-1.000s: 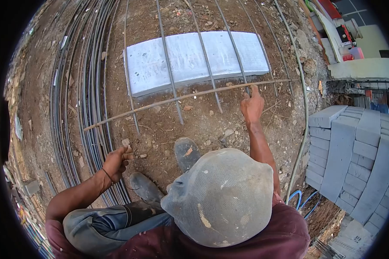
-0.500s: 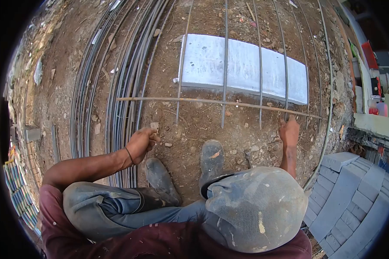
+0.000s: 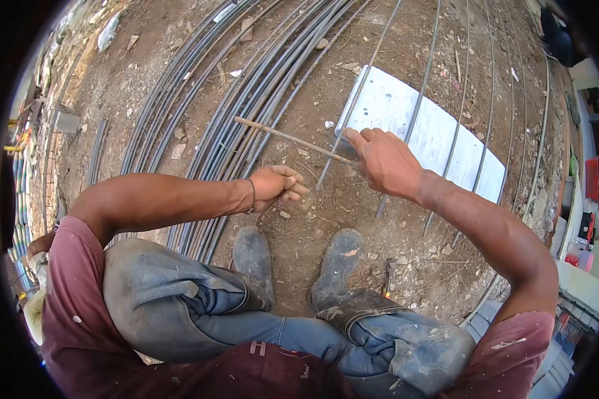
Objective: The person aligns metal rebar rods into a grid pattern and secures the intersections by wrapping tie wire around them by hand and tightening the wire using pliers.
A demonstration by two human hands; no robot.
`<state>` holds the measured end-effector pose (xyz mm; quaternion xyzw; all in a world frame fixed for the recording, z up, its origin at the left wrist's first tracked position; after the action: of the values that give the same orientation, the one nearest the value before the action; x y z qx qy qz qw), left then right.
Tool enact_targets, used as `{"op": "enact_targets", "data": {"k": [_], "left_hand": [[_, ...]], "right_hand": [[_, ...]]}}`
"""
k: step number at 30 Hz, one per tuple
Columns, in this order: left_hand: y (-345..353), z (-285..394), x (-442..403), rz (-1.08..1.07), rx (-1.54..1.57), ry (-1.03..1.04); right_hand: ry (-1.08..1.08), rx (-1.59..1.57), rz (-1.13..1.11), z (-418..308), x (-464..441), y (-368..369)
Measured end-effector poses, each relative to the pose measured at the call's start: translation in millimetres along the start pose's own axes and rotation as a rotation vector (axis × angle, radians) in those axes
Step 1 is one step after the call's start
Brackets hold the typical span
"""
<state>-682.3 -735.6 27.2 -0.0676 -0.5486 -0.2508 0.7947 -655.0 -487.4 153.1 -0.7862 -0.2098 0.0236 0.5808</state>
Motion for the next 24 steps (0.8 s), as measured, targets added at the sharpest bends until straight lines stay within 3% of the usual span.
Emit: {"op": "enact_targets", "data": {"k": [1,3,6,11,14,17,19,22,24], "left_hand": [[3,11,2,-0.005,0.002,0.041],[4,15,-4,-0.014,0.054,0.067],[8,21,-10,0.012,-0.029,0.087],[15,13,-24,0.052,0.102,0.022],[14,12,-36,0.065,0.12,0.005],[14,12,-49,0.023,0.095,-0.008],[11,15,-57,-0.03,-0.298,0.01],[2,28,-53,-0.077,-0.542,0.08],[6,33,-51,-0.049,-0.526,0.077]], "right_hand": [[-0.009,-0.003,0.0,3,-10,20],[0.025,-0.22,0.275,0,-12,52],[0.023,-0.288,0.31,-7,-5,57],[0.113,-0.299,0.442,9,-11,39],[0.192,-0.369,0.35,21,-9,42],[0.231,-0.411,0.399,19,2,40],[0.205,-0.402,0.425,18,10,44],[0.142,-0.345,0.453,19,17,42],[0.117,-0.308,0.459,19,21,45]]}}
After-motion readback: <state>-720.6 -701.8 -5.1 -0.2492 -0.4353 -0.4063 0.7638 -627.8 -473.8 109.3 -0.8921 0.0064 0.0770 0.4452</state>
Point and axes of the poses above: each hand's wrist, its own x-axis away from the middle knuckle, its own y-axis out of the palm, z = x × y, the point moved 3 cm from there along -x, towards the middle knuckle, and after that the axes turned 3 degrees about z, right-handed, at the moved point
